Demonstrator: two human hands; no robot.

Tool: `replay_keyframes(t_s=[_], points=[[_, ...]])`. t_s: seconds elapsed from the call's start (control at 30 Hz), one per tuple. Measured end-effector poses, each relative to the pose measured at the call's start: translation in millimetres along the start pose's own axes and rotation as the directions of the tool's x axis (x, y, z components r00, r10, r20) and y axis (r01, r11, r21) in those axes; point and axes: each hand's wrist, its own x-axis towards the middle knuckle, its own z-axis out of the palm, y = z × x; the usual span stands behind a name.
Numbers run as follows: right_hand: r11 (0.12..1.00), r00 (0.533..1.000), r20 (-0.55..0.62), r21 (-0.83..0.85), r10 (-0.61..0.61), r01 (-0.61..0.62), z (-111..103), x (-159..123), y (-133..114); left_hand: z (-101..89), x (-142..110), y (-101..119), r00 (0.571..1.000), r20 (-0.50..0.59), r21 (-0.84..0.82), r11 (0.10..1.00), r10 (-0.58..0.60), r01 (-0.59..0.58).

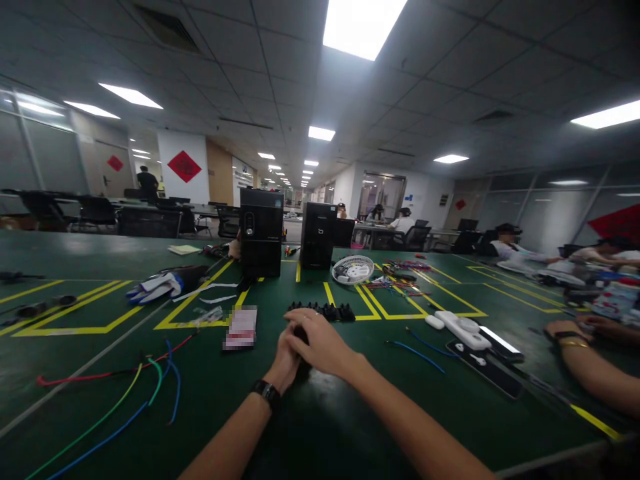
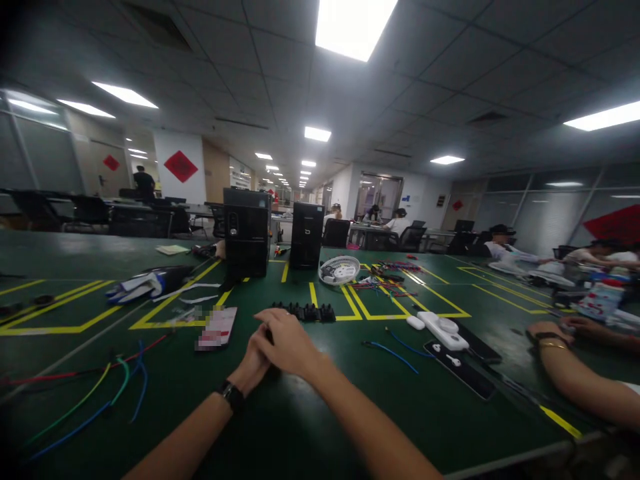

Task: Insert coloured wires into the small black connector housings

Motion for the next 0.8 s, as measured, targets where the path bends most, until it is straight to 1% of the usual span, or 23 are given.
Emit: replay_keyframes(t_s=[0.03,0.1,0.17,0.2,0.23,0.3,0.33,0.37,0.43,0.47,0.5,0.53,0.57,0.63,0.7,0.77,0.8], points=[[1.000,0.999,0.051,-0.007,0.002,-0.002,-9,-16,9,3.2,-1,-1,0.999,-0.040,-0.032,0.999,-0.034,0.033],[1.000,0.990,0.140,-0.003,0.004,-0.004,-21,-42,25,12.7,-6,-2,0.983,-0.090,-0.147,0.978,-0.162,0.147],[1.000,0.984,0.176,0.017,0.000,-0.003,-29,-59,40,22.2,-14,-2,0.963,-0.057,-0.234,0.941,-0.265,0.245],[1.000,0.987,0.161,0.019,0.007,-0.010,-34,-65,49,25.3,-18,-1,0.961,-0.029,-0.232,0.937,-0.275,0.261],[1.000,0.992,0.126,0.010,0.026,-0.027,-39,-69,60,26.9,-21,1,0.969,-0.016,-0.182,0.953,-0.248,0.242],[0.992,0.993,0.037,-0.047,0.115,-0.113,-54,-75,91,25.4,-22,7,0.992,-0.030,0.014,0.992,-0.125,0.125],[0.977,0.981,-0.008,-0.092,0.193,-0.193,-62,-77,110,22.7,-20,13,0.998,-0.033,0.144,0.988,-0.049,0.053],[0.947,0.958,-0.038,-0.140,0.285,-0.288,-70,-79,129,19.3,-16,19,1.000,-0.023,0.274,0.962,0.021,-0.014],[0.865,0.890,-0.042,-0.219,0.454,-0.451,-84,-80,166,11.4,-2,32,0.990,0.046,0.499,0.856,0.130,-0.135],[0.831,0.860,-0.028,-0.244,0.509,-0.500,-88,-79,182,7.3,8,39,0.980,0.105,0.594,0.780,0.168,-0.197],[0.812,0.842,-0.011,-0.256,0.540,-0.524,-90,-78,195,3.4,18,46,0.966,0.166,0.679,0.688,0.196,-0.257],[0.809,0.836,0.008,-0.258,0.548,-0.528,-91,-76,205,-0.2,30,52,0.951,0.226,0.750,0.586,0.211,-0.308],[0.816,0.840,0.022,-0.252,0.542,-0.520,-90,-73,213,-3.7,41,56,0.939,0.278,0.806,0.483,0.202,-0.342],[0.836,0.854,0.037,-0.233,0.518,-0.497,-84,-66,221,-9.4,64,62,0.935,0.333,0.881,0.313,0.118,-0.354],[0.858,0.871,0.051,-0.210,0.488,-0.469,-76,-62,225,-13.3,84,63,0.942,0.336,0.922,0.210,-0.016,-0.326],[0.887,0.897,0.054,-0.187,0.438,-0.422,-70,-60,226,-14.9,100,59,0.931,0.339,0.934,0.168,-0.133,-0.316],[0.900,0.910,0.055,-0.180,0.412,-0.397,-67,-60,227,-14.8,106,56,0.919,0.359,0.927,0.179,-0.165,-0.330]])
